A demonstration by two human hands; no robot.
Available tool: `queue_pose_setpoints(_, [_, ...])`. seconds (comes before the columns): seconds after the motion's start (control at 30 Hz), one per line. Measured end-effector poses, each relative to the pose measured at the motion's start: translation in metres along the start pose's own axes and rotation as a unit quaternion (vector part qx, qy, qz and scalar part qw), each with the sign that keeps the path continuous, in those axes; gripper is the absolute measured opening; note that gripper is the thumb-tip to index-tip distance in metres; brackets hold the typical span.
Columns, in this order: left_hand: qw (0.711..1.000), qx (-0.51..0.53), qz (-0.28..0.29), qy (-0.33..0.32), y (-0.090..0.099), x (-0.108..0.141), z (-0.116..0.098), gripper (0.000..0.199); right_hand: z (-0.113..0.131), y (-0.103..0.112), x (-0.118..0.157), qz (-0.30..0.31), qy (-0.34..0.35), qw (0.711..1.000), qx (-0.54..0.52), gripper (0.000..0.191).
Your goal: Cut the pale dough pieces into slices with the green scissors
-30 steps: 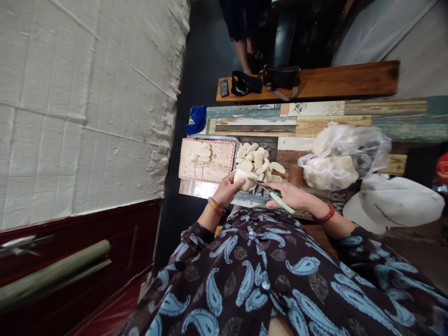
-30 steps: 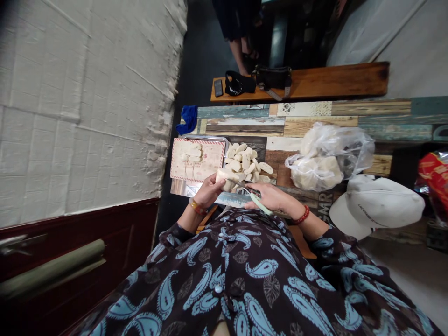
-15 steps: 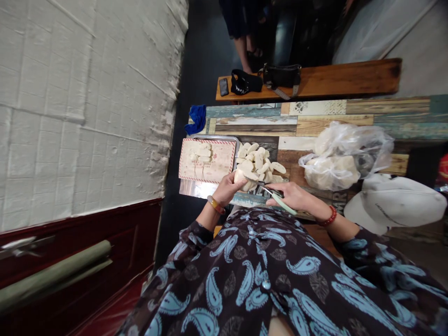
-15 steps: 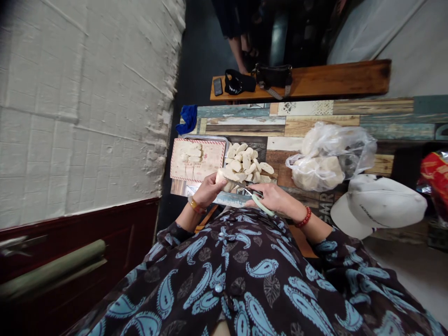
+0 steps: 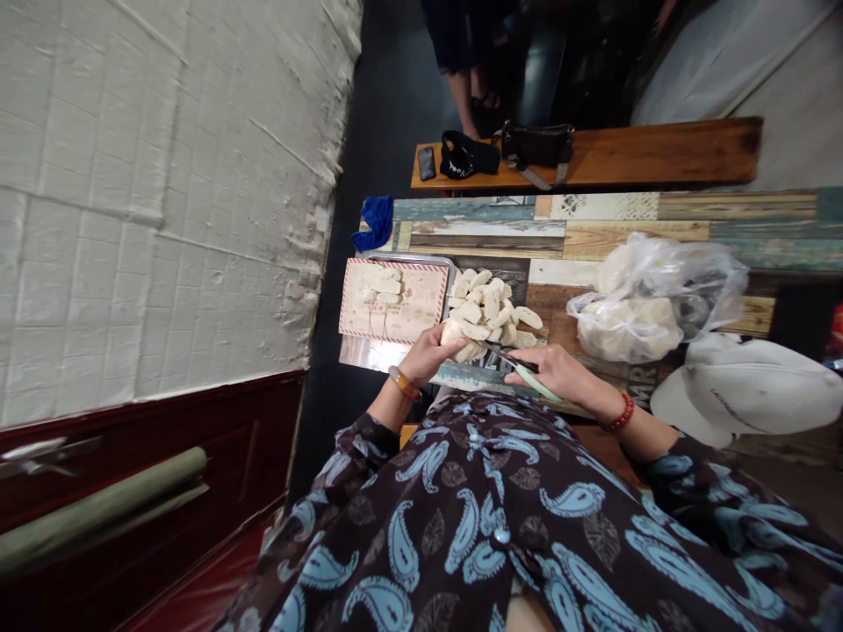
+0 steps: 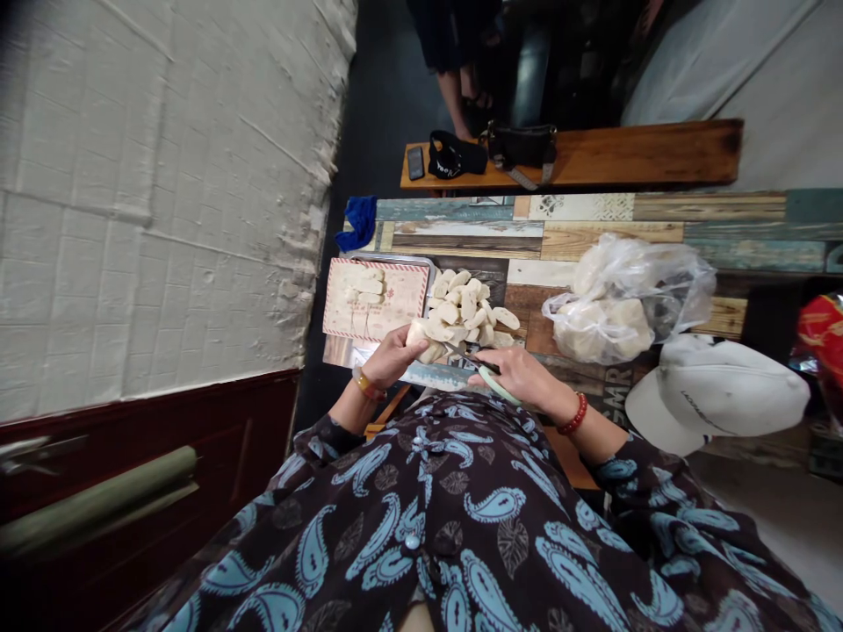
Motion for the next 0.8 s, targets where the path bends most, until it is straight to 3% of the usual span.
queue_pose_setpoints(0.27, [0.998, 0.061, -0.023, -0.014, -0.001, 0.005, -0.002, 0.059, -0.005, 0.002, -0.003, 0.024, -0.010, 1.000, -0.003, 0.054])
queue_pose_setpoints(0.53, [0.995, 0.091, 0.009, -0.025, -0.006, 0.010, -0.007, 0.055, -0.002, 0.003, -0.006, 0.063, -0.011, 0.998, -0.008, 0.068])
queue_pose_setpoints(0.67, [0.997, 0.078, 0.006, -0.020, -0.007, 0.012, -0.008, 0.053, 0.000, 0.005, -0.005, 0.072, -0.007, 0.997, -0.029, 0.071])
queue_pose_setpoints(0.8, [1.000, 0.001, -0.006, -0.023, -0.006, 0.009, -0.006, 0.055, 0.004, 0.005, -0.006, 0.076, -0.021, 0.996, -0.027, 0.071])
Point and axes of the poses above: each hand's wrist, its own x-axis away from the middle knuckle, its own y-axis out of the back of the hand, z = x × y, the point moved 3 cm from there along -x, towards the middle knuckle, and after that the axes turned 6 degrees about z, right-handed, at the moved point
